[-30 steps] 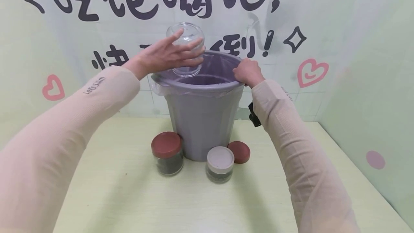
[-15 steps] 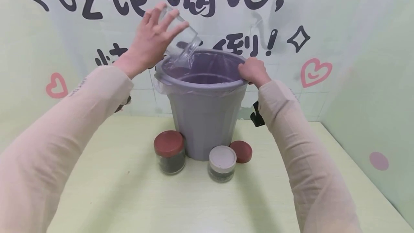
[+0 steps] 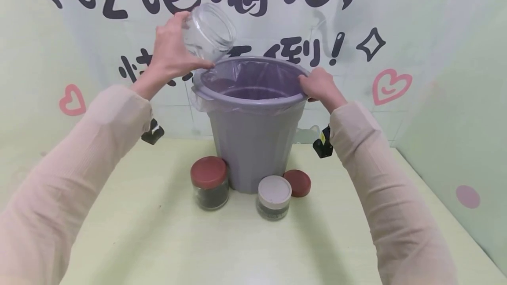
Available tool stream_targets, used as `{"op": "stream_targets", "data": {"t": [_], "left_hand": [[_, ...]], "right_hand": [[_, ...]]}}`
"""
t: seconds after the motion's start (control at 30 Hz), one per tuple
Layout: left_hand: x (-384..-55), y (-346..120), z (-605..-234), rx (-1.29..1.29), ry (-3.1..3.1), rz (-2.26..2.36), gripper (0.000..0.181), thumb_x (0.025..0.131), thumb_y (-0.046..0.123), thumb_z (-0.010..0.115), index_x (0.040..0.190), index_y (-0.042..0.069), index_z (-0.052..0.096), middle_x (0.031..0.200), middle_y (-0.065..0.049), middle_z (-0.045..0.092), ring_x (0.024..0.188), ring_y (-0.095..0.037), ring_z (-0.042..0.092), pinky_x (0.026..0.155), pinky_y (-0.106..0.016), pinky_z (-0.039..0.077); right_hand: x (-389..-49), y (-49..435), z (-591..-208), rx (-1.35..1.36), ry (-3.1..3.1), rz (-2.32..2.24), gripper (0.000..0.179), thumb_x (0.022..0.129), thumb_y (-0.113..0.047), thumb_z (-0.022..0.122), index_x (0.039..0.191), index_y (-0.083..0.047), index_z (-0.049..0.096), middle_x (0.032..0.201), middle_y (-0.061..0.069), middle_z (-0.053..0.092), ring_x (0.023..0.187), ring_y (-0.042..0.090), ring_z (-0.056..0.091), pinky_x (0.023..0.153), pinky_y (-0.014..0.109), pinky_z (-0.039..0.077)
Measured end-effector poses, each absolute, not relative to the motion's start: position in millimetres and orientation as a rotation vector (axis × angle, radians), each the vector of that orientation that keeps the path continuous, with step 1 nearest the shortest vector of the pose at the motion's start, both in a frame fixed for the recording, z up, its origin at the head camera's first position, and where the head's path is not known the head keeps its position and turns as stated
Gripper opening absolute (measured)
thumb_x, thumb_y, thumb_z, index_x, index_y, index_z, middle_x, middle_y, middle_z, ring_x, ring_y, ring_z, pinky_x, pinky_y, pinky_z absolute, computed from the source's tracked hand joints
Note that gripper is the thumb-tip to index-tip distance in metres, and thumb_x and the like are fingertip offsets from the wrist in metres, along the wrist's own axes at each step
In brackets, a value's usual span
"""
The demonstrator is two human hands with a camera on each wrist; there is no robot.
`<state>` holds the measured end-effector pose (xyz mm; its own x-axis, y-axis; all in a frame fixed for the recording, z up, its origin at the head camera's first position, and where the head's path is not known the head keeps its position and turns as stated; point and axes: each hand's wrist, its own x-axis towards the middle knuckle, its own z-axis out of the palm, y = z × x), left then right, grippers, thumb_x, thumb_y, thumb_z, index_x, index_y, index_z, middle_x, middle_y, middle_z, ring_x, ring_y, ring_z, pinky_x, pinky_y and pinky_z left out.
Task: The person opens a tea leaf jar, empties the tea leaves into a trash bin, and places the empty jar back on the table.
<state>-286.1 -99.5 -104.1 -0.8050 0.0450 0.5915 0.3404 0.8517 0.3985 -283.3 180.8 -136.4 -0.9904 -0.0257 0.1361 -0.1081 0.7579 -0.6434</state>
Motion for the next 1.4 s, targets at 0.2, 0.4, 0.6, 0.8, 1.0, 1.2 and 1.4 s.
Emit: {"op": "stream_targets", "data": {"t": [0.2,0.4,0.6,0.8,1.0,1.2,1.4], "left_hand": [[-277.8,-113.6,-116.8,-0.084,-2.357,-1.201,0.093,0.06,0.034,0.081,0.134,0.019,0.026,0.133,-0.003,0.038,0.117,-0.015,0.037,0.094,-0.028,0.036],[-267.6,-133.4,-132.7,-0.032,-2.17,-1.497,0.084,0.063,0.034,0.079,0.13,0.019,0.03,0.127,-0.003,0.04,0.11,-0.016,0.041,0.09,-0.028,0.04],[-257.3,-152.8,-150.9,-0.077,-2.042,-1.616,0.08,0.066,0.025,0.078,0.132,0.025,0.032,0.123,-0.003,0.044,0.107,-0.016,0.045,0.087,-0.031,0.043],[-245.4,-168.6,-178.9,-0.2,-2.039,-1.613,0.083,0.067,0.013,0.077,0.134,0.024,0.03,0.127,-0.004,0.045,0.103,-0.02,0.05,0.088,-0.034,0.044],[-233.4,-180.5,-218.2,-0.178,-2.158,-1.586,0.084,0.068,0.015,0.077,0.135,0.012,0.026,0.128,-0.011,0.044,0.105,-0.025,0.051,0.086,-0.036,0.047],[-227.2,-190.7,-260.7,-0.15,-2.223,-1.586,0.087,0.066,0.015,0.078,0.135,0.008,0.025,0.132,-0.015,0.039,0.116,-0.029,0.041,0.094,-0.042,0.039],[-225.9,-199.7,-297.8,-0.085,-2.296,-1.547,0.091,0.064,0.017,0.08,0.135,0.007,0.024,0.131,-0.017,0.038,0.119,-0.031,0.037,0.097,-0.048,0.033]], "right_hand": [[-278.4,179.6,-146.5,0.127,-2.756,1.13,0.039,0.093,-0.032,0.037,0.089,0.004,0.05,0.092,0.016,0.053,0.05,-0.003,0.053,0.062,0.018,0.049],[-272.8,177.2,-153.9,0.099,-2.701,1.202,0.057,0.094,-0.04,0.03,0.113,0.009,0.05,0.109,0.02,0.052,0.064,-0.001,0.054,0.084,0.03,0.046],[-270.4,178.2,-160.0,0.075,-2.59,1.322,0.061,0.094,-0.042,0.027,0.123,0.008,0.046,0.115,0.021,0.049,0.078,0.003,0.054,0.088,0.03,0.046],[-268.2,181.1,-169.2,0.114,-2.412,1.549,0.058,0.095,-0.041,0.03,0.125,0.007,0.043,0.119,0.02,0.048,0.093,0.01,0.055,0.088,0.025,0.045],[-263.2,183.1,-183.5,0.128,-2.248,1.724,0.056,0.095,-0.036,0.033,0.127,0.01,0.038,0.113,0.017,0.048,0.102,0.015,0.052,0.087,0.022,0.045],[-257.4,186.4,-196.5,0.161,-2.138,1.87,0.045,0.095,-0.033,0.037,0.119,0.004,0.043,0.098,0.003,0.049,0.095,0.012,0.053,0.091,0.03,0.043],[-252.8,185.3,-207.5,0.193,-2.12,1.858,0.028,0.096,-0.034,0.032,0.101,-0.011,0.046,0.105,0.007,0.05,0.102,0.014,0.052,0.091,0.03,0.044]]}}
